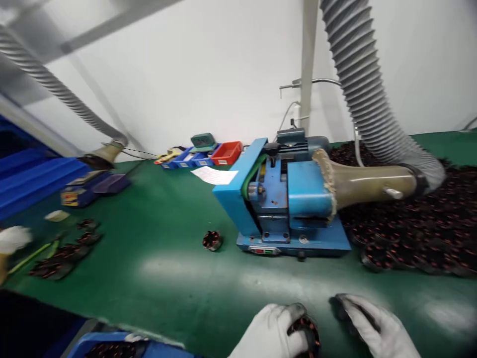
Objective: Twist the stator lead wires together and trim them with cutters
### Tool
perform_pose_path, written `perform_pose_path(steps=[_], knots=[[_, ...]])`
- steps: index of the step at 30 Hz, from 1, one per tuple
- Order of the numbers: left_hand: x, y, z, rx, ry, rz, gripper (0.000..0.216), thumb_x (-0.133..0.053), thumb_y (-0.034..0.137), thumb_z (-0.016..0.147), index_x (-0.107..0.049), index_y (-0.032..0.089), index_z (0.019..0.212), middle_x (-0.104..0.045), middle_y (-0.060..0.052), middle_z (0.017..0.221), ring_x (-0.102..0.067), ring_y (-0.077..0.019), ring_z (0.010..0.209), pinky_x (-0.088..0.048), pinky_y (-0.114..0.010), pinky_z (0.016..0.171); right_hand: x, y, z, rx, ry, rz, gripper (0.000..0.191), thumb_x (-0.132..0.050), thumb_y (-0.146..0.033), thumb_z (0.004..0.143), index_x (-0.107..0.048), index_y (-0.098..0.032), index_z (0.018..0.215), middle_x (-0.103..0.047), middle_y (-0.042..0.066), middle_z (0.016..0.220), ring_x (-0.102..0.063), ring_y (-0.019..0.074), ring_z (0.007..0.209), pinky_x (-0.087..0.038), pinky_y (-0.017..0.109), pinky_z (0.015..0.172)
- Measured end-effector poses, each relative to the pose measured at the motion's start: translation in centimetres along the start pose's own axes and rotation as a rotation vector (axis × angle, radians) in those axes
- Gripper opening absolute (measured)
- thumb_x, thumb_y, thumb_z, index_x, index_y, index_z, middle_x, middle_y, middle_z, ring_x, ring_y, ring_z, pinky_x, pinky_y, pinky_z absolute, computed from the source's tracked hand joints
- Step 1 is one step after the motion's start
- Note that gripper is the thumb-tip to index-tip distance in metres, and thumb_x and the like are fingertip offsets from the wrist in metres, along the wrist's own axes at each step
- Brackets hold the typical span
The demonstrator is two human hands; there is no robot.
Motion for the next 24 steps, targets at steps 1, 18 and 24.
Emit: perform_pose_path(steps=[1, 18, 24], knots=[[-1.0, 0.5, 0.2, -0.001, 0.015, -0.034, 0.022, -0.058, 0.041, 0.082, -0.059, 0.033, 0.103, -0.064, 0.000, 0.116, -0.066, -0.0149, 0.088, -0.055, -0.023, 0.074, 0.1, -0.4, 0.0, -0.023, -0.001, 0.036, 0.038, -0.049, -0.053, 0.084, -0.069, -0.022, 0.095, -0.072, 0.008, 0.096, -0.067, 0.0252, 0.084, -0.055, 0.032, 0.078], [-7.2, 3.2, 1.3, 0.562, 0.157, -0.360, 0.099, -0.072, 0.019, 0.048, -0.029, 0.021, 0.137, -0.050, -0.009, 0.135, -0.045, -0.0301, 0.124, -0.047, -0.042, 0.098, 0.0, -5.3, 2.0, -0.256, -0.551, 0.531, 0.040, -0.063, -0.050, 0.072, -0.062, -0.015, 0.091, -0.061, 0.002, 0.078, -0.053, 0.0128, 0.058, -0.039, 0.022, 0.047], [-6.9, 3.3, 1.1, 0.475, 0.122, -0.254, 0.106, -0.077, 0.030, 0.045, -0.027, 0.015, 0.137, -0.047, -0.015, 0.136, -0.040, -0.0340, 0.128, -0.042, -0.046, 0.102, -1.5, -5.3, 2.2, -0.363, -0.423, 0.440, 0.029, -0.069, -0.040, 0.063, -0.056, -0.016, 0.075, -0.054, -0.003, 0.062, -0.042, 0.0083, 0.043, -0.030, 0.020, 0.037]])
Point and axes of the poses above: each hand's wrist, its own z-axis towards the middle knuckle, its own x-axis out of the back of the hand, y = z × x, the point moved 1 cm from there along z, towards the middle knuckle
